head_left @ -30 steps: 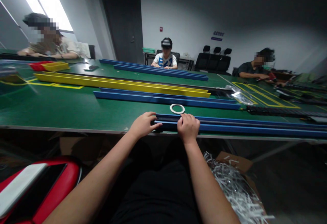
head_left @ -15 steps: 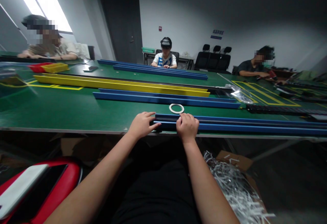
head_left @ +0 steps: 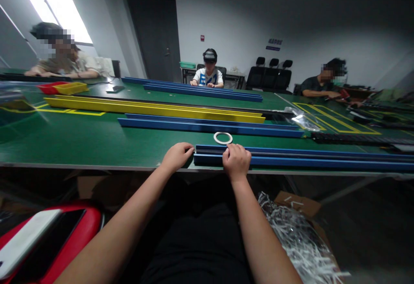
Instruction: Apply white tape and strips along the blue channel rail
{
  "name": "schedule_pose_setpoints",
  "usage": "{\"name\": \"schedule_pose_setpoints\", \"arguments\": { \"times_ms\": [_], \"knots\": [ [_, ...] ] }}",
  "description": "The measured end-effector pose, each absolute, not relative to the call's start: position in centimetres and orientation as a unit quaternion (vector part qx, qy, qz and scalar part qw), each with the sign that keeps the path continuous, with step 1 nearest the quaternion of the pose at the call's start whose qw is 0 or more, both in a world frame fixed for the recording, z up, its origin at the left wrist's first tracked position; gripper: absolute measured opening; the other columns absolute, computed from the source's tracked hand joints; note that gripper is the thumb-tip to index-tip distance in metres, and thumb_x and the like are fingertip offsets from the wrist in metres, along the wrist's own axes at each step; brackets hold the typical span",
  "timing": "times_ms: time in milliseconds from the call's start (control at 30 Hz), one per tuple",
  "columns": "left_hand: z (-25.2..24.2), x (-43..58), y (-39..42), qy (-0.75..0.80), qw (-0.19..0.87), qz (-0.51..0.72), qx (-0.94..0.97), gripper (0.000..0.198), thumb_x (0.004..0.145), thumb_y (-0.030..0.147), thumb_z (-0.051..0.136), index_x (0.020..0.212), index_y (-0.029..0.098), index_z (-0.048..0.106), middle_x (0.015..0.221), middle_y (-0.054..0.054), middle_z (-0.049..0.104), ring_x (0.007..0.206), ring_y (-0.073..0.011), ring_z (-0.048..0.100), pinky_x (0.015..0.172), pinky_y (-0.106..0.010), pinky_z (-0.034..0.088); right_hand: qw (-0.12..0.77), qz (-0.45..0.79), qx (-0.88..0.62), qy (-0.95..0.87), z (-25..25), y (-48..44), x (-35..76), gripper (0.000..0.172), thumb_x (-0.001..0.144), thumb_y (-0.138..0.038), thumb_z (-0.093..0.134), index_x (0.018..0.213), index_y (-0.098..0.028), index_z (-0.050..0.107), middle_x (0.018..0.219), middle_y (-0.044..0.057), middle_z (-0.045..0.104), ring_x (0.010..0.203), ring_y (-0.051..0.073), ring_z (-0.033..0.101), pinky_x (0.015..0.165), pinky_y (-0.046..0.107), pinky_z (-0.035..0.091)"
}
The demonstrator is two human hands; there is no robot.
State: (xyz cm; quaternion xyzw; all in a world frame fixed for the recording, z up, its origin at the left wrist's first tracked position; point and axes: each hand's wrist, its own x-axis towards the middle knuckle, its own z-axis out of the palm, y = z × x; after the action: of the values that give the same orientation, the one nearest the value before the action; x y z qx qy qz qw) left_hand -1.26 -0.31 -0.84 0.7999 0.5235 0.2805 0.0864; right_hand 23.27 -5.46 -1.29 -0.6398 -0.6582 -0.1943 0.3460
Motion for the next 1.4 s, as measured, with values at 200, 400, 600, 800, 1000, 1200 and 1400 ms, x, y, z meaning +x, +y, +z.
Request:
{"name": "schedule_pose_setpoints", "arguments": {
  "times_ms": [200,400,600,800,1000,1200,1400],
  "knots": [
    [-1.6,-1.7,0.4,0.516,0.100,0.306,0.794,0.021,0.083,0.040,0.057,0.089,0.027,0.072,0.099,-0.002,0.073,0.098,-0.0216,0.065,0.085,-0.031,0.050,0.346,-0.196,-0.640,-0.658,-1.3,-5.5,23.3,0.032,0.094,-0.028,0.041,0.112,-0.019,0.066,0.106,0.010,0.067,0.104,0.024,0.051,0.091,0.038,0.028],
    [-1.6,-1.6,0.5,0.510,0.070,0.295,0.805,0.022,0.085,0.040,0.056,0.087,0.028,0.074,0.097,-0.003,0.074,0.095,-0.0212,0.065,0.084,-0.031,0.050,0.347,-0.193,-0.640,-0.658,-1.4,-5.5,23.2,0.033,0.094,-0.027,0.041,0.114,-0.020,0.066,0.108,0.009,0.068,0.106,0.024,0.051,0.091,0.038,0.028],
    [-1.5,-1.5,0.7,0.517,0.084,0.288,0.802,0.025,0.086,0.038,0.053,0.089,0.026,0.075,0.099,-0.004,0.074,0.096,-0.0212,0.066,0.085,-0.031,0.050,0.343,-0.197,-0.639,-0.660,-1.3,-5.5,23.3,0.033,0.094,-0.027,0.041,0.113,-0.019,0.066,0.109,0.010,0.067,0.108,0.024,0.051,0.090,0.038,0.029],
    [-2.0,-1.7,1.2,0.511,0.078,0.291,0.805,0.021,0.084,0.037,0.057,0.092,0.026,0.073,0.101,-0.003,0.073,0.098,-0.0210,0.064,0.085,-0.030,0.048,0.353,-0.206,-0.631,-0.659,-1.5,-5.2,23.3,0.030,0.093,-0.027,0.044,0.112,-0.019,0.066,0.105,0.009,0.068,0.103,0.024,0.051,0.089,0.038,0.028],
    [-2.1,-1.3,1.0,0.487,0.028,0.286,0.825,0.020,0.084,0.031,0.058,0.098,0.026,0.071,0.101,-0.005,0.071,0.096,-0.0206,0.063,0.086,-0.029,0.047,0.364,-0.213,-0.628,-0.653,-1.6,-5.3,23.3,0.028,0.092,-0.026,0.045,0.108,-0.019,0.066,0.103,0.009,0.068,0.102,0.024,0.051,0.087,0.037,0.028],
    [-1.6,-0.6,1.3,0.500,0.064,0.283,0.816,0.026,0.081,0.030,0.060,0.105,0.025,0.068,0.103,-0.005,0.072,0.093,-0.0197,0.064,0.079,-0.027,0.046,0.367,-0.212,-0.629,-0.652,-1.6,-5.3,23.4,0.027,0.092,-0.026,0.046,0.108,-0.019,0.066,0.102,0.008,0.068,0.101,0.023,0.052,0.087,0.038,0.028],
    [-2.0,0.3,3.2,0.556,0.209,0.241,0.768,0.020,0.075,0.032,0.061,0.088,0.021,0.071,0.079,-0.001,0.071,0.072,-0.0165,0.062,0.063,-0.024,0.043,0.363,-0.216,-0.630,-0.652,-1.6,-5.2,23.4,0.027,0.092,-0.026,0.045,0.107,-0.019,0.066,0.102,0.009,0.068,0.101,0.023,0.052,0.086,0.038,0.029]
  ]
}}
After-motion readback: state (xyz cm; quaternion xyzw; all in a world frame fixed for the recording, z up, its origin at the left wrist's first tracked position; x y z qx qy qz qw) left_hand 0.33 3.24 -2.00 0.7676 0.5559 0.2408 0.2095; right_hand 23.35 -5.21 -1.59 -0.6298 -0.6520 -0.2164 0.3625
